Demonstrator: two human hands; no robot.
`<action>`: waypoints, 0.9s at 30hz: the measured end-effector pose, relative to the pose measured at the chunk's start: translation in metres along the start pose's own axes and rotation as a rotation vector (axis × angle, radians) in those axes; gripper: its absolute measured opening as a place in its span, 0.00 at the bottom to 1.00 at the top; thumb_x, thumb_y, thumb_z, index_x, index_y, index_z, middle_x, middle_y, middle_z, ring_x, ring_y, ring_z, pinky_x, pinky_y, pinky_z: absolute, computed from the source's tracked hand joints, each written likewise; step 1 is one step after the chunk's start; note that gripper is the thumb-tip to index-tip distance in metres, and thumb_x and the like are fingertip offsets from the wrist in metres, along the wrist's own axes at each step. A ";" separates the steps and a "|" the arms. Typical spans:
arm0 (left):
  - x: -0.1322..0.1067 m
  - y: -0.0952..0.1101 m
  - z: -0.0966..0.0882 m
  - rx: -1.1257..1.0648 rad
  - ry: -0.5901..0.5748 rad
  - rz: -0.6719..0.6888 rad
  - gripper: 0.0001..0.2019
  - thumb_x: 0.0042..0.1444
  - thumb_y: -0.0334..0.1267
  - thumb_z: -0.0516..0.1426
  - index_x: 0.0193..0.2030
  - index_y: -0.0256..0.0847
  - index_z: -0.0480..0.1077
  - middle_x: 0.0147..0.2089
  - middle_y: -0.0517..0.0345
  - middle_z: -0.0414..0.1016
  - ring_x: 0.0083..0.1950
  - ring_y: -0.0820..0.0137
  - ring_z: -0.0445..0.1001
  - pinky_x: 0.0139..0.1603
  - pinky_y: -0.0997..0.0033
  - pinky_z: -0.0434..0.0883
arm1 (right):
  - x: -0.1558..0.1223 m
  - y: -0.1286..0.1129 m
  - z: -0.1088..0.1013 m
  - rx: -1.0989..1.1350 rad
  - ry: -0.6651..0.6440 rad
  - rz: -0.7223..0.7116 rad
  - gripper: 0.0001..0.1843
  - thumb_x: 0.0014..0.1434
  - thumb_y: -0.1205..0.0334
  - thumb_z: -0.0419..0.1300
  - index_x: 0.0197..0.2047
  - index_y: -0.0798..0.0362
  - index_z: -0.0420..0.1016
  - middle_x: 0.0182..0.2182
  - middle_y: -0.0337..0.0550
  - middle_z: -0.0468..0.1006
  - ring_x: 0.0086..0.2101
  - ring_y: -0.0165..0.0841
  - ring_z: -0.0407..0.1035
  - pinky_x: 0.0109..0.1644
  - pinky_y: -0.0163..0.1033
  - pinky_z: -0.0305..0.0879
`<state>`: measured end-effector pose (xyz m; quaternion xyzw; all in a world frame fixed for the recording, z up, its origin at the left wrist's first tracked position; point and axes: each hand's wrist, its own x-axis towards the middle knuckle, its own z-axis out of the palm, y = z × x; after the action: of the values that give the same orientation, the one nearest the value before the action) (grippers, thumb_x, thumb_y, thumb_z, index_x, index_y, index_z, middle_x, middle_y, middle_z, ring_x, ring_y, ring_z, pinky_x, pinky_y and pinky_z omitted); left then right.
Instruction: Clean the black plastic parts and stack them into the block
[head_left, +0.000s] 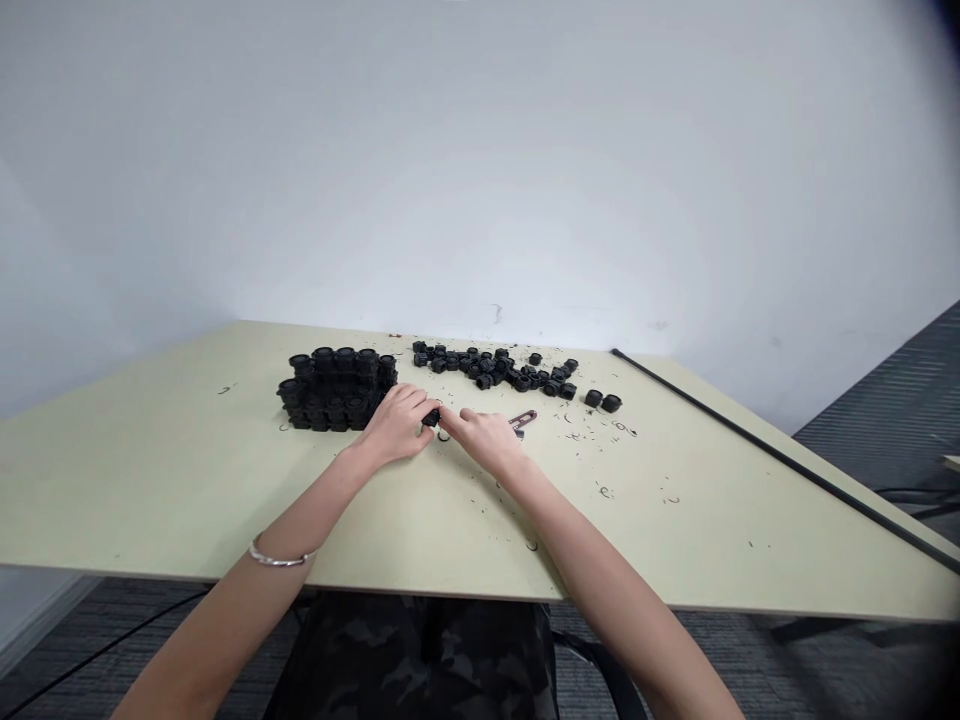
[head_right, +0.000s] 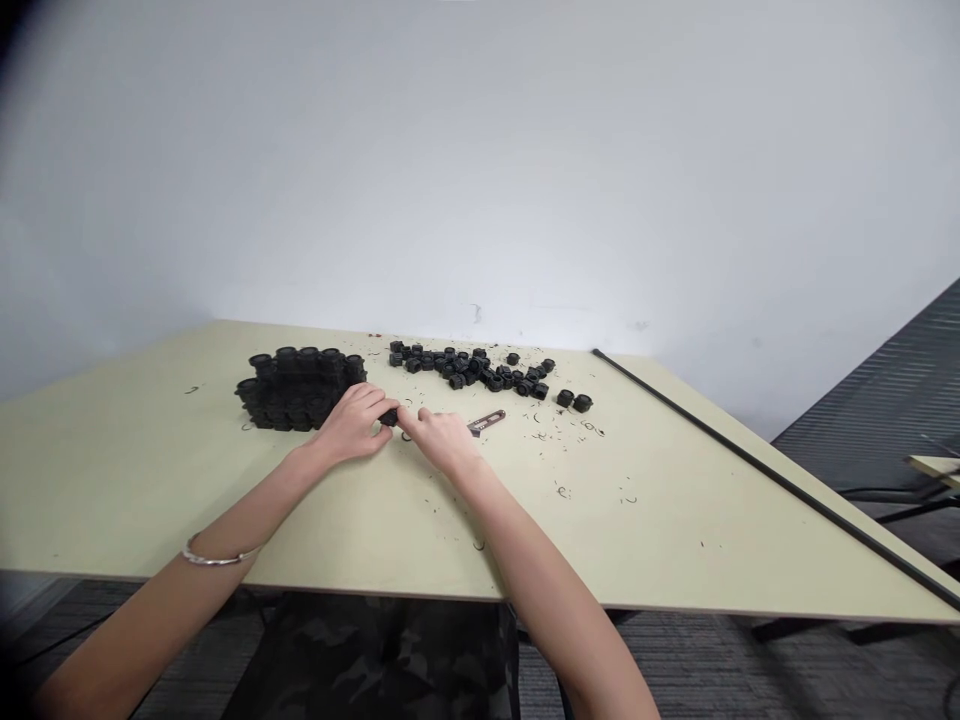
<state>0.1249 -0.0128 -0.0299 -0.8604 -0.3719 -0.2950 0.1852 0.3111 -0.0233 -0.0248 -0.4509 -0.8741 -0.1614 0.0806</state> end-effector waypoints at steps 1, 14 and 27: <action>0.000 -0.001 0.000 0.000 0.000 0.012 0.13 0.47 0.30 0.53 0.41 0.39 0.70 0.34 0.52 0.70 0.41 0.61 0.67 0.48 0.56 0.65 | 0.000 0.000 0.000 0.000 -0.010 0.004 0.18 0.67 0.59 0.41 0.58 0.46 0.60 0.33 0.47 0.75 0.28 0.32 0.71 0.29 0.33 0.53; 0.001 -0.005 -0.004 0.104 0.075 0.071 0.16 0.50 0.29 0.51 0.45 0.43 0.72 0.35 0.52 0.72 0.48 0.61 0.69 0.58 0.51 0.60 | 0.003 0.002 0.003 0.226 0.113 0.081 0.22 0.67 0.49 0.38 0.57 0.43 0.63 0.31 0.41 0.75 0.27 0.28 0.67 0.27 0.32 0.45; 0.003 -0.020 -0.018 -0.046 0.596 -0.473 0.15 0.54 0.41 0.56 0.47 0.39 0.68 0.48 0.45 0.63 0.50 0.60 0.67 0.51 0.57 0.68 | 0.005 0.004 0.008 0.105 0.044 0.159 0.21 0.67 0.50 0.38 0.54 0.47 0.64 0.33 0.44 0.77 0.28 0.32 0.70 0.29 0.32 0.52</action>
<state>0.1051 -0.0077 -0.0125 -0.6311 -0.4836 -0.5751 0.1925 0.3113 -0.0148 -0.0303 -0.5103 -0.8409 -0.1184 0.1357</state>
